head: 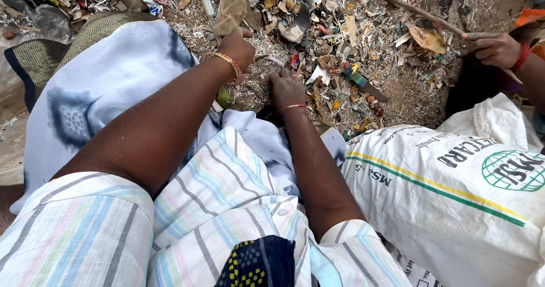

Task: The person sorts through a pile of waste and debris by hand, identifying and picking out specific items like plastic, paper, and discarded cards and placing them into large white bags.

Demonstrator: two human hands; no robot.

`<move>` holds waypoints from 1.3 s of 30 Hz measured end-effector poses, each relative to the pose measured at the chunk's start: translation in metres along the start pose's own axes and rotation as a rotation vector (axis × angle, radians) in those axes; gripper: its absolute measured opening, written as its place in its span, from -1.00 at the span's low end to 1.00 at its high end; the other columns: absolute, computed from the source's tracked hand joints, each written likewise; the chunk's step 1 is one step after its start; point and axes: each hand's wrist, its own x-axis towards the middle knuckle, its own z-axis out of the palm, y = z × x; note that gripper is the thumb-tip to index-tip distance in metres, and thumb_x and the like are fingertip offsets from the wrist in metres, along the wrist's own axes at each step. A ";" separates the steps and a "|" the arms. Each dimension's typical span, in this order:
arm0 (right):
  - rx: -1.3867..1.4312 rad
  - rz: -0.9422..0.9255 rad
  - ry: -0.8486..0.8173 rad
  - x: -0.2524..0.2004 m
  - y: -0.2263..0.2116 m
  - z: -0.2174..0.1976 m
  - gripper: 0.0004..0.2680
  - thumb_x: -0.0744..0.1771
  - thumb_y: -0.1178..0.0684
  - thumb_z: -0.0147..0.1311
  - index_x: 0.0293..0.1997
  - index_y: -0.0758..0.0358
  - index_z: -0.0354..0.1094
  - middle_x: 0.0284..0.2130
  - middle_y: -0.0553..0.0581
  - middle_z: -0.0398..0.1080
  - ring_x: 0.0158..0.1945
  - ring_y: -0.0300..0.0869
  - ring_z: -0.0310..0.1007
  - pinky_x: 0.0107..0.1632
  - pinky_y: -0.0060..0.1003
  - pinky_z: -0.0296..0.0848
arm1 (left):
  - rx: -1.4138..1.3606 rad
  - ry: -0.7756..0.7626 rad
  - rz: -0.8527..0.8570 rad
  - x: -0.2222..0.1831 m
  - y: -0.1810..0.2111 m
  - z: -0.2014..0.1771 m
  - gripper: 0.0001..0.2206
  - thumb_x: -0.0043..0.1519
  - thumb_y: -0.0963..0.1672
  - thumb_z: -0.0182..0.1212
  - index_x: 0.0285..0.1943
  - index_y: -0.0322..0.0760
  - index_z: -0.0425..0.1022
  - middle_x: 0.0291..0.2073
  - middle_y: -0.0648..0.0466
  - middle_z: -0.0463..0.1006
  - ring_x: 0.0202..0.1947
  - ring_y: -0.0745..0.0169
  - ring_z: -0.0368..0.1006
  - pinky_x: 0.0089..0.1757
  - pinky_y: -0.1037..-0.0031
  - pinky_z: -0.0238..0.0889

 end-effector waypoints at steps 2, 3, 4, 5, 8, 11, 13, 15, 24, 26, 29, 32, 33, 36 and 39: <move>0.345 0.133 0.021 -0.002 0.026 0.005 -0.88 0.30 0.11 0.26 -0.11 0.16 0.48 -0.16 0.15 0.51 -0.05 0.02 0.52 0.03 -0.06 0.50 | 0.013 -0.013 -0.008 0.002 -0.003 0.001 -0.59 0.19 -0.23 0.10 0.25 -0.06 0.40 -0.13 -0.01 0.60 -0.45 0.18 0.55 -0.42 0.35 0.46; 0.518 0.199 0.030 -0.003 0.037 0.007 -0.86 0.27 0.10 0.32 -0.16 0.21 0.49 -0.23 0.15 0.53 -0.14 -0.01 0.56 -0.02 -0.08 0.53 | 0.018 -0.022 -0.018 0.004 -0.004 0.003 -0.60 0.20 -0.22 0.12 0.24 -0.07 0.41 -0.16 0.00 0.60 -0.47 0.20 0.53 -0.43 0.36 0.45; 0.845 0.275 0.004 -0.004 0.046 0.007 -0.87 0.31 0.12 0.26 -0.12 0.26 0.48 -0.25 0.13 0.53 -0.21 -0.07 0.55 -0.12 -0.13 0.55 | 0.024 -0.032 -0.028 0.006 -0.006 0.005 -0.61 0.20 -0.21 0.14 0.23 -0.07 0.42 -0.18 0.01 0.61 -0.48 0.22 0.51 -0.44 0.36 0.43; 1.173 0.352 -0.024 -0.006 0.054 0.007 -0.88 0.35 0.15 0.20 -0.07 0.31 0.47 -0.27 0.10 0.53 -0.27 -0.13 0.54 -0.21 -0.18 0.56 | 0.006 -0.056 -0.035 0.007 -0.007 0.007 -0.63 0.20 -0.20 0.16 0.21 -0.07 0.44 -0.20 0.03 0.59 -0.47 0.26 0.51 -0.43 0.37 0.45; 1.638 0.497 -0.010 -0.013 0.061 0.000 -0.85 0.35 0.20 0.13 0.01 0.36 0.42 -0.28 0.10 0.55 -0.36 -0.23 0.57 -0.31 -0.34 0.62 | -0.001 -0.123 -0.034 0.009 -0.011 0.012 -0.68 0.20 -0.17 0.21 0.16 -0.10 0.49 -0.24 0.09 0.57 -0.42 0.34 0.50 -0.42 0.39 0.48; 1.806 0.535 -0.003 -0.018 0.050 -0.016 -0.82 0.36 0.22 0.14 0.07 0.37 0.40 -0.29 0.10 0.51 -0.40 -0.26 0.55 -0.35 -0.39 0.59 | 0.087 -0.200 0.017 0.004 -0.011 0.010 -0.71 0.24 -0.11 0.24 0.14 -0.16 0.50 -0.30 0.08 0.57 -0.42 0.28 0.48 -0.43 0.37 0.39; 1.902 0.466 -0.032 -0.019 0.039 -0.030 -0.80 0.37 0.22 0.14 0.12 0.38 0.39 -0.29 0.10 0.49 -0.41 -0.27 0.53 -0.36 -0.39 0.57 | 0.149 -0.289 0.057 -0.004 -0.006 0.008 -0.70 0.29 -0.03 0.28 0.12 -0.22 0.50 -0.36 0.00 0.54 -0.47 0.17 0.41 -0.46 0.31 0.27; 1.991 0.330 -0.077 -0.021 0.028 -0.039 -0.78 0.39 0.23 0.13 0.17 0.38 0.39 -0.24 0.11 0.50 -0.39 -0.27 0.54 -0.33 -0.38 0.59 | 0.135 -0.429 0.061 -0.012 -0.005 0.007 -0.64 0.32 0.05 0.25 0.04 -0.30 0.55 -0.36 0.11 0.56 -0.46 0.35 0.45 -0.46 0.41 0.36; 1.358 0.434 0.454 -0.021 0.060 -0.037 -0.77 0.38 0.18 0.04 0.16 0.32 0.39 -0.10 0.19 0.56 -0.31 -0.17 0.60 -0.23 -0.30 0.67 | 0.028 -0.234 0.130 0.008 -0.012 0.011 -0.81 0.32 -0.14 0.17 0.05 -0.22 0.61 -0.39 0.11 0.62 -0.53 0.42 0.48 -0.51 0.49 0.32; 0.828 0.504 0.677 -0.023 0.070 -0.032 -0.63 0.26 0.24 0.16 0.22 0.36 0.32 0.03 0.39 0.35 -0.02 0.03 0.44 -0.04 -0.15 0.60 | -0.022 -0.098 0.157 0.018 -0.014 0.012 -0.81 0.31 -0.16 0.15 0.06 -0.19 0.59 -0.36 0.12 0.63 -0.53 0.40 0.50 -0.51 0.50 0.35; 0.578 0.470 0.586 -0.019 0.063 -0.025 -0.65 0.28 0.24 0.17 0.22 0.21 0.31 0.18 0.35 0.26 0.22 0.05 0.36 0.20 -0.10 0.50 | -0.088 -0.001 0.137 0.023 -0.016 0.011 -0.79 0.28 -0.17 0.17 0.08 -0.16 0.55 -0.33 0.12 0.63 -0.53 0.39 0.52 -0.51 0.51 0.39; 0.459 0.158 0.369 -0.007 0.034 -0.014 -0.76 0.35 0.20 0.15 0.13 0.06 0.40 0.19 0.15 0.36 0.27 0.04 0.40 0.33 -0.07 0.41 | -0.107 -0.055 0.078 0.022 -0.016 0.011 -0.78 0.28 -0.15 0.18 0.09 -0.17 0.54 -0.33 0.08 0.61 -0.51 0.38 0.52 -0.52 0.46 0.38; 0.393 0.082 0.365 -0.002 0.024 -0.009 -0.74 0.32 0.22 0.15 0.13 0.08 0.42 0.19 0.20 0.34 0.24 0.10 0.37 0.28 -0.03 0.38 | -0.071 -0.066 0.072 0.020 -0.017 0.011 -0.79 0.28 -0.14 0.19 0.08 -0.18 0.54 -0.33 0.07 0.61 -0.50 0.37 0.52 -0.52 0.45 0.37; 0.285 -0.062 0.313 0.010 0.009 0.004 -0.70 0.25 0.22 0.16 0.09 0.13 0.45 0.15 0.27 0.34 0.16 0.19 0.34 0.18 0.04 0.33 | -0.019 -0.111 0.079 0.016 -0.019 0.011 -0.79 0.28 -0.13 0.19 0.07 -0.20 0.55 -0.33 0.08 0.61 -0.48 0.38 0.53 -0.52 0.43 0.38; 0.405 -0.005 0.214 0.017 0.012 0.011 -0.79 0.28 0.16 0.20 0.00 0.08 0.47 0.00 0.15 0.48 0.06 0.06 0.47 0.15 -0.04 0.43 | -0.021 -0.115 0.083 0.015 -0.016 0.011 -0.79 0.27 -0.14 0.19 0.06 -0.21 0.56 -0.34 0.10 0.61 -0.48 0.38 0.53 -0.51 0.44 0.38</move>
